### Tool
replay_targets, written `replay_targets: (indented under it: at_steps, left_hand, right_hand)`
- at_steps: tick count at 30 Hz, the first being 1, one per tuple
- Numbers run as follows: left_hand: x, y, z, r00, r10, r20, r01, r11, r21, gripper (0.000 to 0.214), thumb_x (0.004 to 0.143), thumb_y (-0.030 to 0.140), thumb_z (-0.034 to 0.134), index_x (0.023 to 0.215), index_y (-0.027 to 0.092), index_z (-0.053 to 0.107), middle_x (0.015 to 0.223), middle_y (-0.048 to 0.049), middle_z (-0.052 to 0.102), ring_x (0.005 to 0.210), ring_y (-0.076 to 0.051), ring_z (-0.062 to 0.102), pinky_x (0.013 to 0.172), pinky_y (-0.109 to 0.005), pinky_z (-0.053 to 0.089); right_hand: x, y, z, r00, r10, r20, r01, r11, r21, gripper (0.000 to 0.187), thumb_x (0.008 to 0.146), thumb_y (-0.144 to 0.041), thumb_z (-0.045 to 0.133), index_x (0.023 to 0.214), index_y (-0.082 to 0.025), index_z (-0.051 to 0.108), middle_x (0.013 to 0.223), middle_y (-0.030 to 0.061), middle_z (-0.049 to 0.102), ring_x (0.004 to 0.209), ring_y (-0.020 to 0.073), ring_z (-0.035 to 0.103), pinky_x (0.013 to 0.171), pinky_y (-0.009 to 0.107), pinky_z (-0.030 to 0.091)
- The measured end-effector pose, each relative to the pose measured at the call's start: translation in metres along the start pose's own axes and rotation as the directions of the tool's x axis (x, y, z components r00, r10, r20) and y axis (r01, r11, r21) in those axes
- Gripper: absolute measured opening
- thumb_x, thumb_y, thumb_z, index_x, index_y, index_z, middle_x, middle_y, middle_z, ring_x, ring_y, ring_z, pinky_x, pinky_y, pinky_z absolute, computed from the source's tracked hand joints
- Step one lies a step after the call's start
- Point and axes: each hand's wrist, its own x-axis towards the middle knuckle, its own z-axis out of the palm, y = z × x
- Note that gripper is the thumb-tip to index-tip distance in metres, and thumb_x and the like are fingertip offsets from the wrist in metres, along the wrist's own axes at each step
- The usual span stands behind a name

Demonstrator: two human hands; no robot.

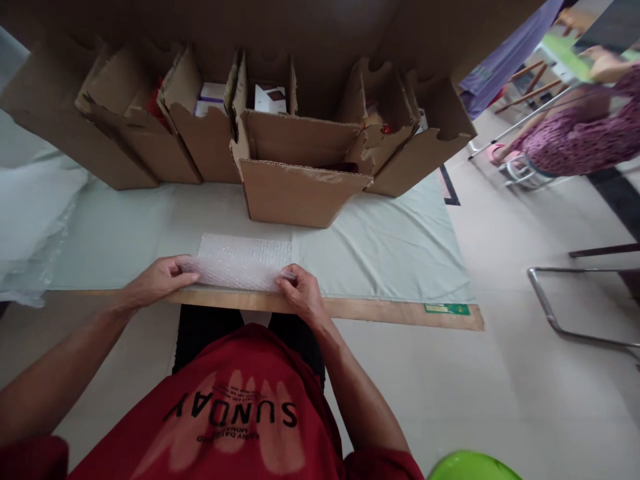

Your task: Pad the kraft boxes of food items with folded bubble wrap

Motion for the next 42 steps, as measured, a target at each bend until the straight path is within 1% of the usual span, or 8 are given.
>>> replay_targets:
  at_steps: [4, 12, 21, 29, 32, 35, 38, 42]
  left_hand:
    - [0.009, -0.004, 0.019, 0.975, -0.011, -0.222, 0.006, 1.0, -0.026, 0.038, 0.076, 0.052, 0.061, 0.091, 0.018, 0.07, 0.09, -0.0058, 0.076, 0.085, -0.023, 0.069, 0.083, -0.037, 0.055]
    - [0.02, 0.003, 0.025, 0.936, -0.04, -0.35, 0.08, 0.992, 0.101, 0.029, 0.078, 0.046, 0.055, 0.084, 0.02, 0.064, 0.077, -0.003, 0.071, 0.072, -0.02, 0.064, 0.069, -0.031, 0.051]
    - [0.035, 0.015, 0.027, 0.928, 0.036, -0.372, 0.194, 0.804, 0.562, 0.018, 0.088, 0.036, 0.05, 0.075, 0.024, 0.053, 0.064, -0.0021, 0.06, 0.06, -0.02, 0.055, 0.056, -0.03, 0.033]
    - [0.036, 0.017, 0.043, 0.907, 0.103, -0.407, 0.247, 0.655, 0.715, 0.019, 0.094, 0.033, 0.048, 0.09, 0.022, 0.063, 0.073, -0.0069, 0.071, 0.065, -0.024, 0.066, 0.056, -0.031, 0.035]
    - [0.033, 0.019, 0.047, 0.9, 0.088, -0.427, 0.283, 0.628, 0.725, 0.021, 0.095, 0.034, 0.048, 0.098, 0.02, 0.064, 0.082, -0.0108, 0.075, 0.07, -0.027, 0.069, 0.059, -0.032, 0.039]
    - [0.031, 0.019, 0.048, 0.893, 0.062, -0.445, 0.302, 0.65, 0.697, 0.028, 0.095, 0.035, 0.049, 0.11, 0.017, 0.063, 0.088, -0.0146, 0.076, 0.074, -0.03, 0.071, 0.062, -0.034, 0.043]
    - [0.029, 0.014, 0.049, 0.892, 0.071, -0.447, 0.283, 0.685, 0.672, 0.034, 0.096, 0.036, 0.048, 0.12, 0.017, 0.061, 0.091, -0.015, 0.076, 0.076, -0.031, 0.071, 0.063, -0.035, 0.045]
    - [0.028, 0.005, 0.05, 0.869, 0.084, -0.488, 0.277, 0.735, 0.619, 0.044, 0.095, 0.036, 0.051, 0.133, 0.016, 0.057, 0.091, -0.0139, 0.077, 0.08, -0.03, 0.072, 0.068, -0.035, 0.048]
  right_hand:
    - [-0.003, 0.008, 0.005, 0.996, -0.025, -0.088, 0.03, 0.998, 0.063, 0.024, 0.08, -0.043, 0.068, 0.091, -0.022, 0.061, 0.075, -0.0001, 0.064, 0.067, 0.0163, 0.058, 0.063, 0.029, 0.047]
    - [-0.001, 0.018, 0.013, 0.979, -0.012, -0.203, 0.021, 0.999, 0.042, 0.038, 0.084, -0.041, 0.062, 0.116, -0.021, 0.055, 0.075, -0.0017, 0.066, 0.064, 0.0159, 0.062, 0.064, 0.03, 0.051]
    - [0.008, 0.015, 0.018, 0.956, -0.066, -0.287, 0.012, 0.982, -0.186, 0.044, 0.087, -0.034, 0.055, 0.127, -0.018, 0.057, 0.083, 0.003, 0.07, 0.065, 0.0177, 0.064, 0.067, 0.032, 0.052]
    - [0.012, 0.018, 0.019, 0.956, -0.111, -0.273, 0.003, 0.931, -0.366, 0.046, 0.089, -0.03, 0.05, 0.133, -0.017, 0.055, 0.084, 0.0045, 0.07, 0.065, 0.0182, 0.063, 0.065, 0.031, 0.048]
    - [0.011, 0.017, 0.019, 0.946, -0.168, -0.278, 0.001, 0.857, -0.515, 0.047, 0.091, -0.029, 0.05, 0.136, -0.016, 0.054, 0.091, 0.0073, 0.071, 0.07, 0.0203, 0.064, 0.065, 0.032, 0.048]
    - [0.006, 0.014, 0.019, 0.897, -0.349, -0.27, 0.067, 0.714, -0.697, 0.043, 0.095, -0.028, 0.051, 0.136, -0.017, 0.056, 0.107, 0.0132, 0.069, 0.086, 0.025, 0.064, 0.073, 0.036, 0.049]
    - [0.002, 0.01, 0.018, 0.848, -0.507, -0.155, 0.173, 0.541, -0.823, 0.033, 0.098, -0.025, 0.052, 0.129, -0.019, 0.061, 0.111, 0.0143, 0.069, 0.095, 0.0271, 0.061, 0.081, 0.039, 0.046]
    - [0.001, 0.009, 0.02, 0.86, -0.51, 0.021, 0.271, 0.422, -0.865, 0.026, 0.101, -0.023, 0.052, 0.122, -0.02, 0.067, 0.11, 0.0118, 0.071, 0.097, 0.026, 0.059, 0.081, 0.039, 0.04]
